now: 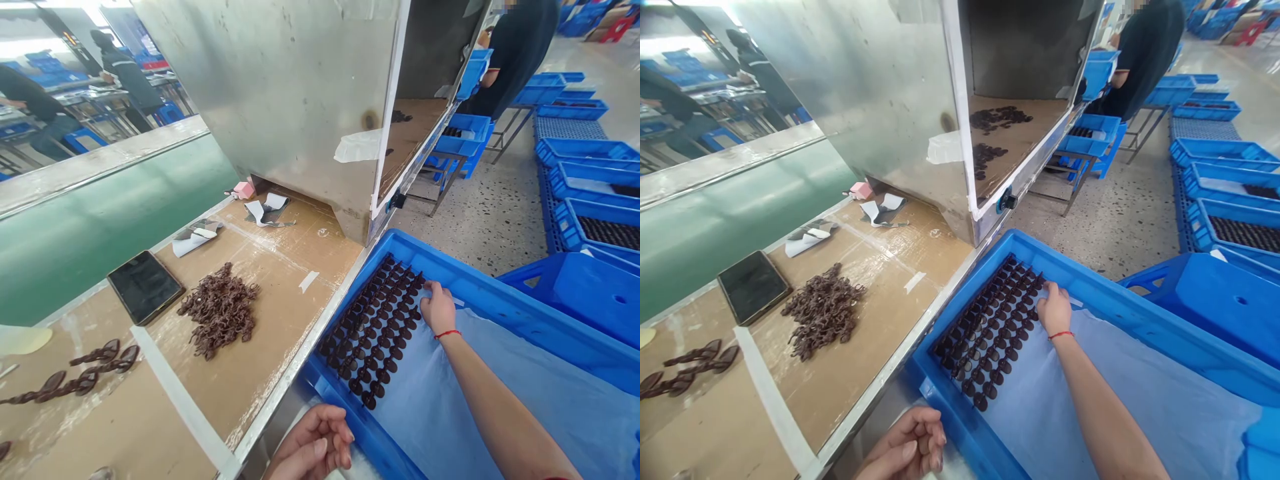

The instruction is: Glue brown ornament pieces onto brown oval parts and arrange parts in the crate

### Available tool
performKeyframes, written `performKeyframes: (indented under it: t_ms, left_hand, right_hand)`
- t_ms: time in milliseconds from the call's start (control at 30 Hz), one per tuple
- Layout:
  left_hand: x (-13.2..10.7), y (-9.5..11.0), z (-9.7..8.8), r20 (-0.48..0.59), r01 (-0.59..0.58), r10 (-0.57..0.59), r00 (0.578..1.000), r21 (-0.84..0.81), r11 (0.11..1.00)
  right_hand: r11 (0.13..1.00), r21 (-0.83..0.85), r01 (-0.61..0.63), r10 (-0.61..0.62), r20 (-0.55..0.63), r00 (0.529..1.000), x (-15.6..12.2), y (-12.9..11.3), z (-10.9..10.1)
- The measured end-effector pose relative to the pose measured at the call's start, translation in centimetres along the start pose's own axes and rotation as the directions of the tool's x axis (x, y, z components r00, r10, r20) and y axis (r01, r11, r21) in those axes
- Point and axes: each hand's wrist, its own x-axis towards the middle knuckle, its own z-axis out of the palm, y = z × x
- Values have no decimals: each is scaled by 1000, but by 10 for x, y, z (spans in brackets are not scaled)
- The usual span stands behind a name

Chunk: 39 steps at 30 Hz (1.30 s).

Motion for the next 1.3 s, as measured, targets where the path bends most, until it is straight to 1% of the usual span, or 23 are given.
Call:
performKeyframes:
  t_ms: [233,500,700,933,1300]
  left_hand:
    - [-1,-1,0,-21,-3,4,1000,5,1000]
    - [0,1,2,-23,3,-2,1000,11,1000]
    - [0,0,1,-21,11,-10,1000,7,1000]
    - [0,0,0,-15,10,-10,1000,6,1000]
    - [-1,-1,0,-15,-4,4,1000,6,1000]
  right_hand:
    - [999,-7,40,-40,15,999,2,-2,0]
    - [998,15,60,-60,2,998,0,-3,-4]
    - [993,59,99,-102,45,994,-3,-6,-8]
    - [990,80,113,-119,72,990,0,-10,-8]
    - [990,84,117,-123,66,990,1,-10,-8]
